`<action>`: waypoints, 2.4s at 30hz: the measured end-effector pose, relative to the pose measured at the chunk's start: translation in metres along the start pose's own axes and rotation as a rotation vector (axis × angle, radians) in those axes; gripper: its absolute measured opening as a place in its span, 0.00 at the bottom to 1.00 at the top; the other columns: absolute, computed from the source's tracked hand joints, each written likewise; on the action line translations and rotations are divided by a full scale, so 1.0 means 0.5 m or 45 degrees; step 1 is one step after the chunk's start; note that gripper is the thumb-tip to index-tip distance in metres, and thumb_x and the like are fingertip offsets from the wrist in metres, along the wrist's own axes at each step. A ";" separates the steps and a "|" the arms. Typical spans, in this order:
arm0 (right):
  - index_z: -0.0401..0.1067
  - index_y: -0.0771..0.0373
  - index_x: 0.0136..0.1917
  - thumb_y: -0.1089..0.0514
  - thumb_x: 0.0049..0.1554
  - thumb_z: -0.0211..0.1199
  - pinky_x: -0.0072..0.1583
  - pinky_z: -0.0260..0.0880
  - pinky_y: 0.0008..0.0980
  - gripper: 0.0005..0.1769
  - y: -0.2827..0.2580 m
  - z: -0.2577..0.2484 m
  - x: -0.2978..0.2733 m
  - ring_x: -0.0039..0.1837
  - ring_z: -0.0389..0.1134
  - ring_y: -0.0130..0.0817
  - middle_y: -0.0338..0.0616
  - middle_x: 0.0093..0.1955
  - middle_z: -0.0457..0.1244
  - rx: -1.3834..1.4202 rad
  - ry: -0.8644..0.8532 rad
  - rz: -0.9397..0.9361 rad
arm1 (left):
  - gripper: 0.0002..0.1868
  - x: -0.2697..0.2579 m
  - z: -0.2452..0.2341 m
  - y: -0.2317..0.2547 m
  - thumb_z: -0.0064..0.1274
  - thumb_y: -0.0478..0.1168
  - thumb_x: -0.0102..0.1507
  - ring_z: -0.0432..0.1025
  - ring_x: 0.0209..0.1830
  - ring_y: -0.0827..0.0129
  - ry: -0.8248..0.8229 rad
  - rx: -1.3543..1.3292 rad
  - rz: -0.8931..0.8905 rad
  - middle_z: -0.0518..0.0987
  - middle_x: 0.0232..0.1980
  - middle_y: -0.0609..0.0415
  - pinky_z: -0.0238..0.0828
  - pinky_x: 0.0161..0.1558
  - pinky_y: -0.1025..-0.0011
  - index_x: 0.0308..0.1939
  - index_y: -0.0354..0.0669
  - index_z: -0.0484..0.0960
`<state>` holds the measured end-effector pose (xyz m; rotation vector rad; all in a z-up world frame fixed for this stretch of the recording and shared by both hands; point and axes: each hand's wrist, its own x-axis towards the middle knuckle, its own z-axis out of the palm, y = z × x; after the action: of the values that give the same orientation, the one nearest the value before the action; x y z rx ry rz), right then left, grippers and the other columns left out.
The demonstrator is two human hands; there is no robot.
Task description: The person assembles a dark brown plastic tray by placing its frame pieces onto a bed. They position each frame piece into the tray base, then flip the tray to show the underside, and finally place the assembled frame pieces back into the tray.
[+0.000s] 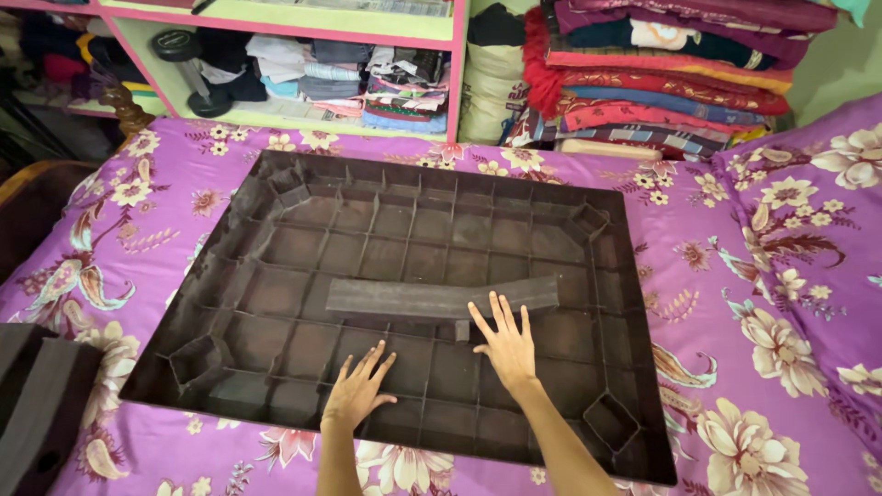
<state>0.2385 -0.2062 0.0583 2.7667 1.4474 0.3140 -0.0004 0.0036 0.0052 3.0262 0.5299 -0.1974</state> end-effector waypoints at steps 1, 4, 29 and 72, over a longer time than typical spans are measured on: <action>0.44 0.37 0.82 0.36 0.48 0.67 0.77 0.42 0.60 0.55 0.004 -0.001 0.001 0.83 0.41 0.44 0.48 0.85 0.40 0.019 0.019 -0.011 | 0.50 0.001 -0.003 0.001 0.51 0.69 0.57 0.47 0.80 0.67 -0.015 0.004 0.000 0.44 0.84 0.59 0.45 0.76 0.52 0.78 0.60 0.50; 0.45 0.38 0.81 0.37 0.51 0.66 0.76 0.42 0.63 0.51 0.008 0.002 -0.004 0.83 0.40 0.47 0.52 0.84 0.40 0.076 0.100 -0.046 | 0.50 0.004 -0.013 0.007 0.51 0.69 0.57 0.47 0.80 0.68 -0.036 0.019 0.001 0.44 0.83 0.59 0.45 0.76 0.53 0.78 0.59 0.51; 0.41 0.50 0.84 0.42 0.44 0.77 0.77 0.43 0.62 0.66 0.011 -0.012 0.146 0.81 0.43 0.63 0.66 0.80 0.43 -0.033 -0.140 -0.034 | 0.46 0.100 -0.023 -0.015 0.51 0.69 0.58 0.52 0.78 0.68 -0.028 0.104 0.003 0.42 0.83 0.56 0.52 0.73 0.49 0.76 0.63 0.55; 0.43 0.58 0.81 0.32 0.42 0.69 0.74 0.27 0.78 0.65 0.008 0.113 0.148 0.83 0.27 0.72 0.75 0.82 0.30 0.176 0.082 -0.066 | 0.51 0.086 -0.077 0.005 0.46 0.71 0.59 0.50 0.78 0.65 0.188 -0.240 -0.108 0.49 0.84 0.61 0.46 0.73 0.52 0.81 0.56 0.50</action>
<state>0.2930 -0.1431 0.0161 2.8446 1.6114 0.3173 0.0450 0.0186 0.0378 2.8509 0.6484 0.0695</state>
